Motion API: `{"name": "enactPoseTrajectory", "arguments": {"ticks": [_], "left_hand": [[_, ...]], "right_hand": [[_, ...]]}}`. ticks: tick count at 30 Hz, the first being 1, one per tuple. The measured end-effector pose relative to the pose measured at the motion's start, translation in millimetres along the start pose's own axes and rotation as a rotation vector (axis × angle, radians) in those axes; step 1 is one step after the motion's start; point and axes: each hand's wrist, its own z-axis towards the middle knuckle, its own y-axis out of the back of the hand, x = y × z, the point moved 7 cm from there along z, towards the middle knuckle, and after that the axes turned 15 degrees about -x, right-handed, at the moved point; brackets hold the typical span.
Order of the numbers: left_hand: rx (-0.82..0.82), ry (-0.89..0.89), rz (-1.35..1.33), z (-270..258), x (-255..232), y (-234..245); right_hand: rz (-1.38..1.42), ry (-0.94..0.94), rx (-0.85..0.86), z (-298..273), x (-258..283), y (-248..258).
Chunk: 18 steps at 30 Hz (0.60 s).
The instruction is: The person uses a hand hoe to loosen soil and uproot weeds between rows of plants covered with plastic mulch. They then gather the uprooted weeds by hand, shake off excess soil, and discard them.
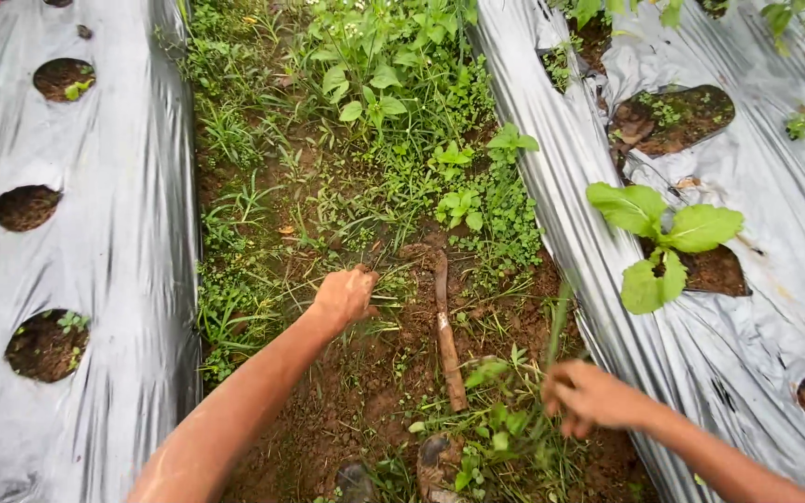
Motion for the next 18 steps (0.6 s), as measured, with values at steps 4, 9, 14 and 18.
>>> {"name": "enactPoseTrajectory", "arguments": {"ticks": [4,9,14,18], "left_hand": [[-0.055,0.128,-0.051,-10.1,-36.4,8.4],[-0.127,0.317,-0.388,-37.0,-85.8,-44.1],[-0.269,0.465,-0.630,-53.6,-91.9,-71.2],[-0.254,0.638,-0.734,-60.8,-71.0,-96.9]], "right_hand": [[-0.117,0.254,-0.151,46.4,64.1,30.2],[-0.420,0.274,-0.099,92.7,58.2,-57.7],[-0.208,0.078,-0.216,139.2,78.7,-124.9],[0.162,-0.071,-0.486,156.4,78.4,-135.3]]}}
